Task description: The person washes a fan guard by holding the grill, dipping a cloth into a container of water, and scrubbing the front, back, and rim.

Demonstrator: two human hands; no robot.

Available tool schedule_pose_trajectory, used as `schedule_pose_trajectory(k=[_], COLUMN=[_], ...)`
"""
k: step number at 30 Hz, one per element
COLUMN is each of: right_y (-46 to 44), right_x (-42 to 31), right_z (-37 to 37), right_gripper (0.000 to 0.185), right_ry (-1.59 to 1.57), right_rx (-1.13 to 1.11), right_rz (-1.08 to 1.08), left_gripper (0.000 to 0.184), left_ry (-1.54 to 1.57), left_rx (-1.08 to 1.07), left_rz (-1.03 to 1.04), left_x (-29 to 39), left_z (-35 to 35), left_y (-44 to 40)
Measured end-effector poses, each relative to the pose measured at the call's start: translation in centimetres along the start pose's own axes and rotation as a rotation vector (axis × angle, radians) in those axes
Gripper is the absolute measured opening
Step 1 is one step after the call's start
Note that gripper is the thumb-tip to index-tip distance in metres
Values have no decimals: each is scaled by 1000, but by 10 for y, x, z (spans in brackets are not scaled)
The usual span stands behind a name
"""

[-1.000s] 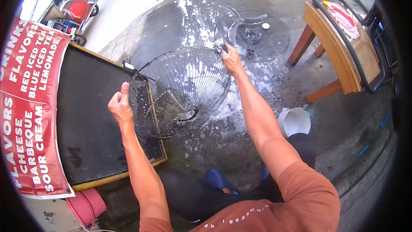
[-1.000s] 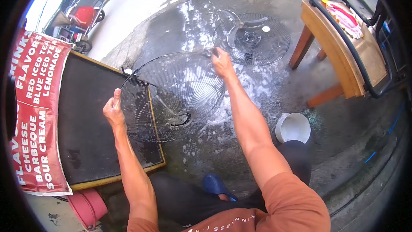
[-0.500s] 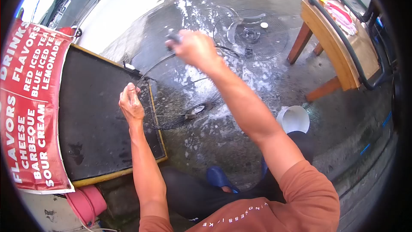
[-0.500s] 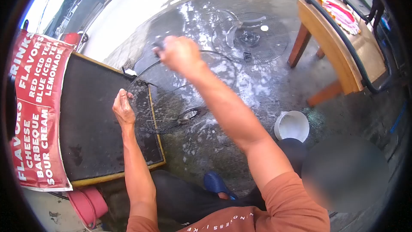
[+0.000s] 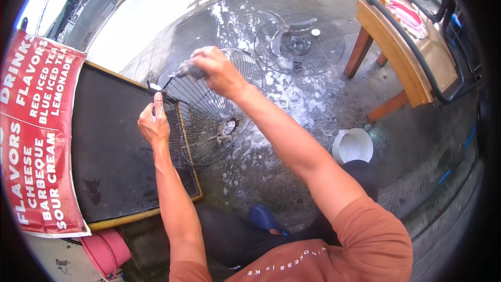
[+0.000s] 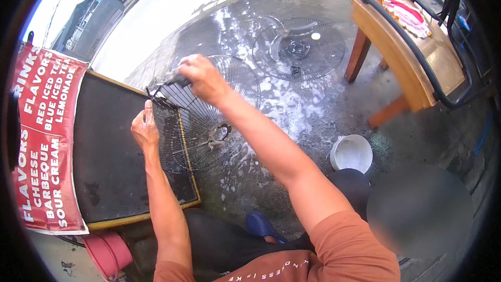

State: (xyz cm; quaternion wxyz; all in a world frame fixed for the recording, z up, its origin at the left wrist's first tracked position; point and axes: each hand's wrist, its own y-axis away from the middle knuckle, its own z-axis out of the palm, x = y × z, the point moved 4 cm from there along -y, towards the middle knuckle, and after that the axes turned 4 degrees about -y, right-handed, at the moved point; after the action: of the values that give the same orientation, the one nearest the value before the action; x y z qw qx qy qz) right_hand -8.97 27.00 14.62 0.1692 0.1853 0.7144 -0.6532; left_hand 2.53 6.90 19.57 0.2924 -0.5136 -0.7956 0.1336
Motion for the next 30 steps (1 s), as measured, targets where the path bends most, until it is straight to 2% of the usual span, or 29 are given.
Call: schedule_pose_trajectory(k=[6,7,10,13,16,17,21,24,26,28,30], right_y=[13,19,61,117,154,166,181,192,195,210,215], right_x=[46,55,88,123,129,130,121,116,96,80,52], right_z=[-46,-55,-72,-71,-63,-60,-37,-8,8,25,50], right_gripper=[33,35,38,41,44,49,52,50,55,58,61], right_ry=[127,22,213,176,176,89,13,104,95,94,113], right_rx=[-3,-73,-81,-49,144,171,286,66,-42,-152,-123], right_rz=[159,330,504,813,1010,1146,1171,1054,1074,1059,1094], left_gripper=[67,66,68,65,63,61,61,61,58,56,54], left_ry=[122,134,230,380,493,551,625,587,590,596,527], left_rx=[-3,-9,-29,-101,-114,-116,-137,-162,-147,-148,-119], left_rz=[7,-10,-75,-204,-362,-390,-624,-780,-868,-839,-784], left_x=[-7,-9,-31,-45,-64,-70,-104,-124,-137,-150,-154], left_z=[4,2,0,-7,-10,-11,11,35,43,46,50], left_y=[-5,-6,-9,-6,-3,-1,3,13,13,15,17])
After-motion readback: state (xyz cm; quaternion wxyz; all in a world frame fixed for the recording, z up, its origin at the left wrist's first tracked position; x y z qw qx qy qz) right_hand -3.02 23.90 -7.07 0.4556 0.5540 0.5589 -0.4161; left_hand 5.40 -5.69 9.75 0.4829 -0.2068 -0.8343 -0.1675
